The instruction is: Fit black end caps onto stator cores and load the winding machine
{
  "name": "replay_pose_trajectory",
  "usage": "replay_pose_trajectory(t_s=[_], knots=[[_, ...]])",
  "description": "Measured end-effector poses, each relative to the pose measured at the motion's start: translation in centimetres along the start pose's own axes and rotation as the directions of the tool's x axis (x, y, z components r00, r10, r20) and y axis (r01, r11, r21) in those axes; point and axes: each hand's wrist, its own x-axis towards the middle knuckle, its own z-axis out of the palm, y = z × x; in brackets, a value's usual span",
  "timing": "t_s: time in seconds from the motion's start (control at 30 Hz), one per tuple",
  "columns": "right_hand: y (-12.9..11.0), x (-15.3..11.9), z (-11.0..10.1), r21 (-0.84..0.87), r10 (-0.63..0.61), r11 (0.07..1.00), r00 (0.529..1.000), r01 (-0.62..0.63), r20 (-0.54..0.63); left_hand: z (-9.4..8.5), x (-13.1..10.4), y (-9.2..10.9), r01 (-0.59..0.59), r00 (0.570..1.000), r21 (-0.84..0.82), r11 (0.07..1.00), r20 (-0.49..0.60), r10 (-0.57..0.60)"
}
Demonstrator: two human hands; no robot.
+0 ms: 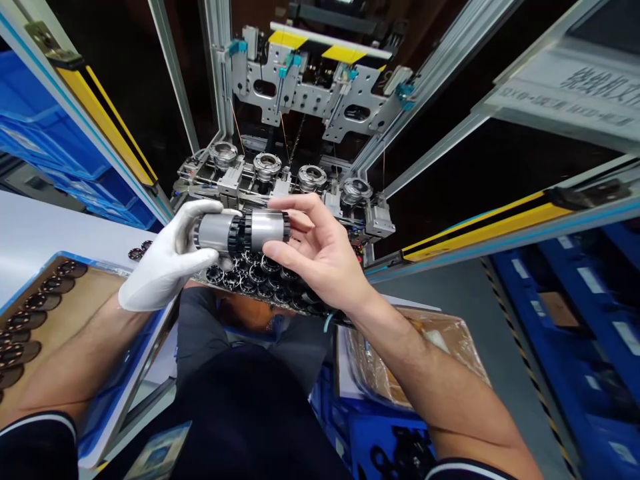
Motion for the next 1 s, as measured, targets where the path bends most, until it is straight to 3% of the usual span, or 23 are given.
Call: replay_pose_trajectory(t_s=[0.17,0.43,0.57,0.67,0.77,0.83,0.93,1.0], knots=[[0.4,0.2,-0.3,0.140,0.104,0.984,0.992,-0.112,0.067,-0.5,0.0,-0.2,-0.017,1.000,0.049,0.999,-0.001,0.017],[2.1,1.8,-0.9,0.109,0.014,0.994,0.996,-0.024,0.091,-2.5,1.3,-1.5,-0.081,0.997,0.253,0.964,0.020,0.078],[3.1,3.4,-2.0,0.068,0.040,0.997,0.996,-0.046,0.082,-3.8,3.2,-1.8,-0.091,0.996,0.336,0.938,0.010,0.093],[3.0,5.8,-3.5,-0.022,0.062,0.998,0.995,-0.060,0.079,-5.3,6.0,-1.1,-0.081,0.996,0.470,0.879,0.008,0.088],[3.0,10.0,-5.7,-0.170,0.041,0.985,0.996,-0.027,0.082,-7.5,11.0,0.3,-0.164,0.985,0.654,0.739,0.063,0.164],[3.9,13.8,-7.3,-0.320,-0.007,0.947,0.996,0.034,0.087,-9.3,15.6,0.9,-0.220,0.963,0.819,0.530,0.096,0.252],[6.8,20.2,-9.4,-0.593,-0.059,0.802,0.997,0.074,0.045,-12.3,23.0,0.4,-0.084,0.975,0.988,0.132,0.054,0.213],[9.2,24.0,-10.1,-0.738,-0.055,0.674,0.998,0.029,-0.010,-14.5,27.3,-0.9,0.041,0.992,0.999,0.009,-0.042,0.123]])
